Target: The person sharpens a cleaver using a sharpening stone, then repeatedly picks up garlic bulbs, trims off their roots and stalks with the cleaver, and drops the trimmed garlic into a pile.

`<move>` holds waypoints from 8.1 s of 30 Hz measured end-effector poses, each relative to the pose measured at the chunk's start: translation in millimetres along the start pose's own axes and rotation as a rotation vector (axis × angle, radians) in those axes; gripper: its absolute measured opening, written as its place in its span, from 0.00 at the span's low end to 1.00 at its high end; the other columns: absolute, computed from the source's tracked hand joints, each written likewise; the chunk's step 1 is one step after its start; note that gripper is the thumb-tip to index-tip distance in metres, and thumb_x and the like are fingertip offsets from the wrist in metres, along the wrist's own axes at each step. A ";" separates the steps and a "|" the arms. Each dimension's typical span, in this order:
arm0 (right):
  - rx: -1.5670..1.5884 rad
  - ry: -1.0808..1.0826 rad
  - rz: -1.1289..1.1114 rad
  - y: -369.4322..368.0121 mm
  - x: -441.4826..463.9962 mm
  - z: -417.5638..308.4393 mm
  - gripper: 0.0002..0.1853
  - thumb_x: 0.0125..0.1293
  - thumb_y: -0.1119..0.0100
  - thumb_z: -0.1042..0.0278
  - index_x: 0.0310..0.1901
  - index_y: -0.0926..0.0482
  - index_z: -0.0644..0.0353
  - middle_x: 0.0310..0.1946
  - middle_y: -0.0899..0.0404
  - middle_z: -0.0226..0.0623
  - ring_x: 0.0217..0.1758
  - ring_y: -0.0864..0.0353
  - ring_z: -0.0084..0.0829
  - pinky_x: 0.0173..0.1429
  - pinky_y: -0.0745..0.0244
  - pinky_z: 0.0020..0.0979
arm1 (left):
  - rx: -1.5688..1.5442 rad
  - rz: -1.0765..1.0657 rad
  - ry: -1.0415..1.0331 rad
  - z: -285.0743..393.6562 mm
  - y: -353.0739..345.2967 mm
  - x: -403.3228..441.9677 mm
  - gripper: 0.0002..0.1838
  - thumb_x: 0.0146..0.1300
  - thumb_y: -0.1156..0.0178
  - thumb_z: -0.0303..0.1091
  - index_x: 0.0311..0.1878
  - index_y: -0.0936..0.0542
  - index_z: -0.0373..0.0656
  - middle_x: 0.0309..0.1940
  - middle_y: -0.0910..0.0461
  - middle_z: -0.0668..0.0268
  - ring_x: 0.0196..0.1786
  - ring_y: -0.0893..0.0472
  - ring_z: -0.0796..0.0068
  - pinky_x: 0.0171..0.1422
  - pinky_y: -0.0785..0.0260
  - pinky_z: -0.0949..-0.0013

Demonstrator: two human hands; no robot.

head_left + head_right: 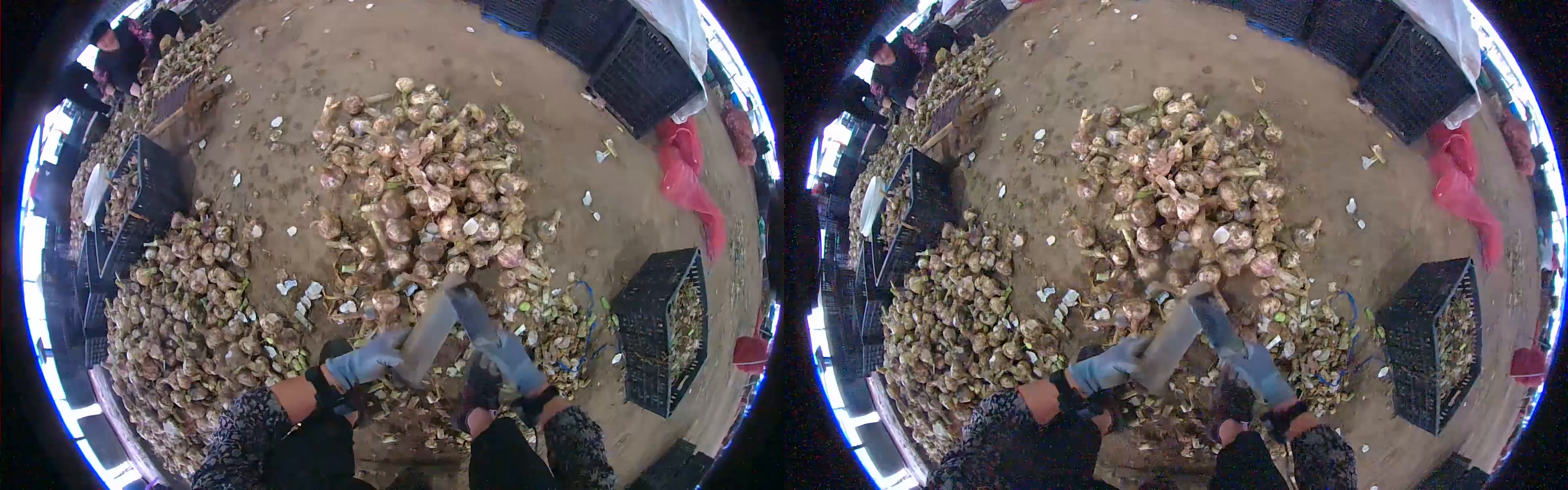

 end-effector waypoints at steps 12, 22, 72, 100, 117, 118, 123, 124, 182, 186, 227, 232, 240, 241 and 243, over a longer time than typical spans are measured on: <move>0.247 0.121 -0.034 -20.1 17.8 -10.9 0.15 0.60 0.38 0.61 0.40 0.23 0.65 0.24 0.22 0.29 0.20 0.26 0.20 0.22 0.31 0.25 | 0.033 -0.104 0.111 1.9 -19.8 4.9 0.49 0.44 0.35 0.42 0.68 0.45 0.32 0.61 0.34 0.63 0.61 0.33 0.76 0.66 0.42 0.71; 0.404 -0.059 0.009 8.3 2.4 4.8 0.18 0.60 0.37 0.54 0.41 0.23 0.62 0.26 0.24 0.27 0.19 0.30 0.17 0.22 0.35 0.23 | 0.008 0.087 0.098 13.9 -13.1 -1.5 0.46 0.42 0.37 0.35 0.67 0.44 0.33 0.54 0.28 0.61 0.54 0.25 0.73 0.58 0.31 0.70; 0.702 0.136 0.424 41.3 -5.3 6.5 0.11 0.62 0.43 0.71 0.45 0.26 0.64 0.27 0.23 0.32 0.19 0.27 0.23 0.22 0.32 0.25 | 0.130 -0.032 0.092 -10.1 -53.1 30.1 0.46 0.46 0.34 0.40 0.66 0.44 0.31 0.57 0.30 0.59 0.58 0.30 0.74 0.65 0.39 0.69; 0.618 0.397 0.773 159.9 10.4 35.8 0.15 0.51 0.41 0.80 0.44 0.24 0.61 0.34 0.22 0.28 0.34 0.24 0.25 0.38 0.28 0.26 | 1.974 -0.002 -0.144 9.3 -79.1 235.9 0.30 0.52 0.43 0.27 0.61 0.33 0.59 0.56 0.30 0.49 0.37 0.18 0.59 0.34 0.26 0.57; 0.903 0.450 0.627 145.4 53.6 51.9 0.15 0.48 0.47 0.77 0.41 0.23 0.65 0.32 0.20 0.34 0.34 0.21 0.27 0.40 0.26 0.28 | 2.074 0.000 -0.391 5.4 -51.1 185.3 0.33 0.51 0.46 0.28 0.65 0.36 0.50 0.57 0.31 0.54 0.31 0.19 0.58 0.28 0.27 0.59; 0.806 0.470 0.662 141.6 56.6 56.0 0.15 0.48 0.47 0.77 0.41 0.23 0.65 0.32 0.20 0.32 0.34 0.21 0.27 0.40 0.26 0.28 | 2.051 -0.009 -0.213 16.1 -54.4 189.3 0.31 0.53 0.45 0.29 0.65 0.35 0.49 0.61 0.34 0.53 0.32 0.18 0.59 0.30 0.26 0.60; 0.836 0.382 0.700 128.2 52.3 42.5 0.16 0.45 0.44 0.79 0.40 0.21 0.64 0.34 0.19 0.31 0.38 0.21 0.27 0.48 0.27 0.27 | 1.928 0.184 0.106 7.3 -44.8 215.1 0.20 0.63 0.49 0.33 0.59 0.32 0.45 0.61 0.34 0.53 0.33 0.17 0.60 0.31 0.25 0.59; 0.869 0.405 0.680 125.3 51.0 44.0 0.15 0.46 0.43 0.78 0.39 0.21 0.63 0.34 0.19 0.31 0.38 0.21 0.26 0.47 0.28 0.26 | 1.930 0.191 0.106 5.7 -38.9 215.8 0.20 0.63 0.49 0.33 0.59 0.32 0.45 0.61 0.34 0.53 0.33 0.17 0.60 0.31 0.25 0.59; 0.475 0.478 0.471 -13.2 15.6 -69.7 0.17 0.51 0.37 0.81 0.44 0.26 0.69 0.32 0.22 0.34 0.32 0.22 0.22 0.35 0.26 0.24 | 0.971 0.993 -0.149 -39.7 34.5 17.6 0.23 0.53 0.40 0.27 0.55 0.30 0.43 0.40 0.25 0.58 0.37 0.22 0.65 0.42 0.28 0.60; 0.548 0.333 0.414 -12.7 3.0 -71.0 0.13 0.52 0.37 0.77 0.40 0.25 0.64 0.29 0.23 0.31 0.26 0.27 0.21 0.33 0.30 0.24 | 0.619 0.822 0.214 -47.9 39.3 43.8 0.24 0.51 0.37 0.29 0.52 0.31 0.39 0.39 0.23 0.57 0.38 0.21 0.60 0.38 0.27 0.57; -0.767 0.710 0.311 -54.2 -13.8 -97.4 0.19 0.41 0.34 0.57 0.36 0.26 0.52 0.33 0.26 0.35 0.31 0.21 0.42 0.34 0.28 0.44 | -0.487 0.290 0.000 -8.9 -11.2 4.9 0.20 0.74 0.67 0.38 0.58 0.36 0.34 0.45 0.21 0.53 0.45 0.18 0.63 0.52 0.23 0.60; -0.789 0.461 0.406 -22.9 16.0 -80.4 0.14 0.45 0.38 0.59 0.34 0.23 0.55 0.30 0.22 0.40 0.34 0.20 0.44 0.35 0.27 0.44 | 0.328 0.339 -0.190 46.9 -54.4 -16.8 0.23 0.59 0.41 0.35 0.56 0.32 0.38 0.41 0.20 0.61 0.42 0.19 0.70 0.49 0.25 0.67; -0.637 0.492 0.769 21.6 -12.2 -76.5 0.09 0.46 0.41 0.61 0.26 0.26 0.56 0.22 0.26 0.43 0.28 0.23 0.49 0.31 0.28 0.44 | 1.095 0.468 -0.241 93.3 -62.4 -10.4 0.37 0.42 0.27 0.42 0.55 0.29 0.37 0.42 0.20 0.56 0.44 0.19 0.68 0.50 0.28 0.64; -0.625 0.582 0.676 8.9 -13.0 -82.0 0.10 0.45 0.41 0.61 0.27 0.26 0.56 0.23 0.26 0.43 0.29 0.23 0.49 0.32 0.28 0.44 | 1.249 0.490 -0.338 91.0 -65.2 -7.7 0.31 0.46 0.31 0.44 0.53 0.27 0.40 0.40 0.20 0.55 0.40 0.18 0.57 0.46 0.26 0.58; -0.602 0.675 0.576 -10.6 -13.3 -96.0 0.10 0.44 0.41 0.61 0.28 0.26 0.55 0.24 0.25 0.43 0.30 0.23 0.49 0.32 0.28 0.44 | 1.424 0.361 -0.212 75.4 -63.2 -3.9 0.27 0.48 0.34 0.44 0.51 0.27 0.42 0.39 0.20 0.57 0.37 0.19 0.55 0.42 0.27 0.56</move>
Point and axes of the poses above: each hand's wrist, its own x-axis towards the middle knuckle, its own y-axis out of the back of the hand, z = x × y, the point moved 2 cm from there along x, towards the middle knuckle
